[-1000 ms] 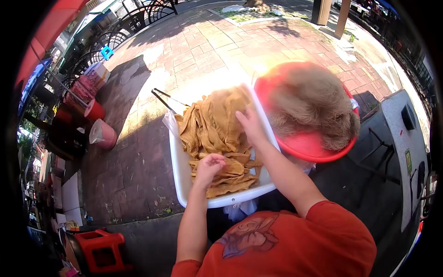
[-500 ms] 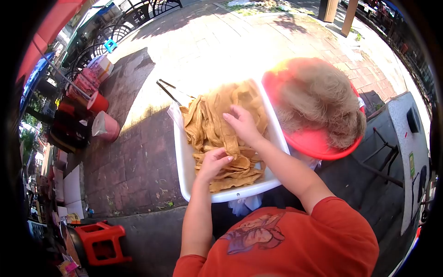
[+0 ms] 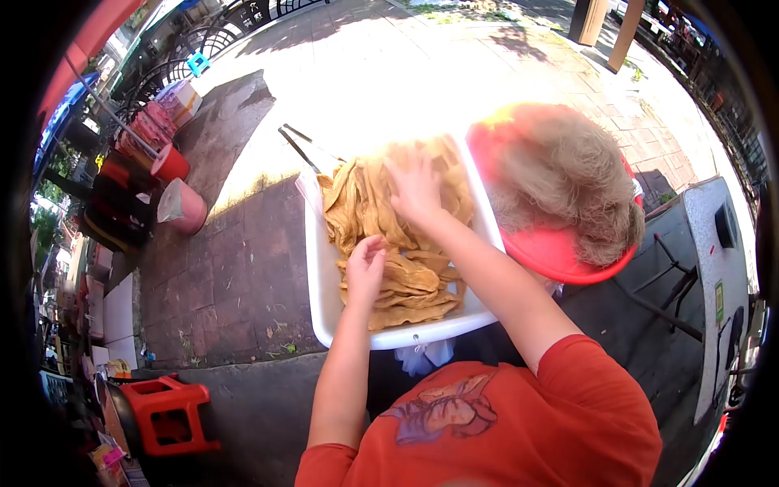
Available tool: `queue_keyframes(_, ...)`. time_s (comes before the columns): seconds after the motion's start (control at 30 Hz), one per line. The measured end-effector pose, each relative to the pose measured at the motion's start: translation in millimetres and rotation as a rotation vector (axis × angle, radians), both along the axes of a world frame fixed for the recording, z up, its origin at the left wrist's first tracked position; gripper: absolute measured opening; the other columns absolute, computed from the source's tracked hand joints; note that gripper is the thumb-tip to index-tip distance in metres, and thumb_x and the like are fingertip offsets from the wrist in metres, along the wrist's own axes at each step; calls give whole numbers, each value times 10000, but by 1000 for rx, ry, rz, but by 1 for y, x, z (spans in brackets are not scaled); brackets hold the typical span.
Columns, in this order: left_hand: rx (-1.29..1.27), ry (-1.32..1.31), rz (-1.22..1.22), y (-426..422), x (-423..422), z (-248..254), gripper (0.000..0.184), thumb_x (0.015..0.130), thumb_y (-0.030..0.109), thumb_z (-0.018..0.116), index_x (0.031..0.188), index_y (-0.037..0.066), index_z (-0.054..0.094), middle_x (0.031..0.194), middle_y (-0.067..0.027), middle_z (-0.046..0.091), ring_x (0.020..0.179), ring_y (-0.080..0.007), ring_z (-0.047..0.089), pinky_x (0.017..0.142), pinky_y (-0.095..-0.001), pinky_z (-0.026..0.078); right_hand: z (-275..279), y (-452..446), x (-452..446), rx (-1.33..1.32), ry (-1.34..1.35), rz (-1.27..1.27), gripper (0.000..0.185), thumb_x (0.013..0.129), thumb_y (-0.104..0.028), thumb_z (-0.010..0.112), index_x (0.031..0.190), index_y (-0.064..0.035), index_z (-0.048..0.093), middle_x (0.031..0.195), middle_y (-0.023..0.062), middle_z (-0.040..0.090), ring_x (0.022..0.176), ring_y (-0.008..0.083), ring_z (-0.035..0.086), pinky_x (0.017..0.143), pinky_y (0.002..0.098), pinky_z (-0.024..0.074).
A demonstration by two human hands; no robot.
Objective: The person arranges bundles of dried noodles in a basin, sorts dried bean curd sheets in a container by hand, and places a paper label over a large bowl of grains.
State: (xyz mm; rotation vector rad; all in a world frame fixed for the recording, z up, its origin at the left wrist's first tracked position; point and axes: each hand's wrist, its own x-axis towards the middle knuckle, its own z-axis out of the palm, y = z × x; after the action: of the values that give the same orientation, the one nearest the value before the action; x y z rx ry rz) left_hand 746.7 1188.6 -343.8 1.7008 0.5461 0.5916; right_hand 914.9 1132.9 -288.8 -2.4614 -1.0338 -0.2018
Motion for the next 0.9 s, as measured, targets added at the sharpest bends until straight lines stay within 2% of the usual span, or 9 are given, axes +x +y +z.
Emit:
queue_keyframes(0.13,-138,-55,136,11,-3,-6,232,851,17,554,1079,-25,567,951,-77,624,847,-123,588,771,-239,481,-13,17,28,98,80,-6,620,687,-82,684,1264,-177,479,1435,165,270,1304,404,256,1010,533,289)
queue_keyframes(0.23,-257,-128,209,16,-4,-5,190,855,21,554,1040,-18,568,912,-66,619,796,-106,581,724,-217,477,-16,24,23,81,32,-84,583,706,-122,681,1253,-185,489,1432,166,275,1301,394,269,1015,533,281)
queue_keyframes(0.27,-306,-134,218,17,-5,-4,182,856,26,553,1033,-13,568,914,-66,620,792,-105,582,713,-215,475,-12,26,18,23,21,-103,571,724,-186,683,1258,-172,482,1434,161,276,1326,386,222,1044,548,220)
queue_keyframes(0.37,-390,-124,256,17,-7,4,172,857,42,553,1022,-3,567,908,-61,621,768,-103,580,693,-214,466,8,27,3,-39,-42,-62,507,754,-292,656,1212,-114,528,1447,148,266,1368,350,141,1066,572,137)
queue_keyframes(0.47,-402,-123,259,17,-5,4,173,857,50,553,1023,2,566,898,-57,621,750,-103,579,689,-218,463,14,29,-17,-74,-150,-4,453,772,-400,616,1078,-66,624,1467,131,249,1394,311,65,1071,590,64)
queue_keyframes(0.57,-407,-117,228,16,-6,1,171,856,48,553,1021,5,566,884,-55,620,743,-103,579,686,-216,462,9,29,-26,-259,-158,-44,421,766,-425,587,936,-52,683,1473,119,252,1396,300,81,1070,598,53)
queue_keyframes(0.67,-408,-140,237,18,-5,2,174,845,35,553,1010,-17,568,880,-67,617,753,-115,579,695,-221,469,7,36,-27,-296,-136,-57,383,733,-384,602,878,-42,694,1468,120,270,1390,315,103,1071,599,49)
queue_keyframes(0.77,-414,-141,249,19,-8,0,172,841,29,553,1002,-28,569,881,-73,616,754,-119,576,701,-226,474,11,30,-24,-39,18,-12,345,695,-331,604,810,-18,695,1449,141,304,1373,331,155,1074,591,58)
queue_keyframes(0.9,-445,-176,256,19,-5,3,153,855,45,550,1001,3,566,855,-53,620,731,-96,580,663,-207,466,40,18,-12,193,69,18,326,672,-324,601,713,-13,693,1400,161,375,1340,333,226,1074,570,105)
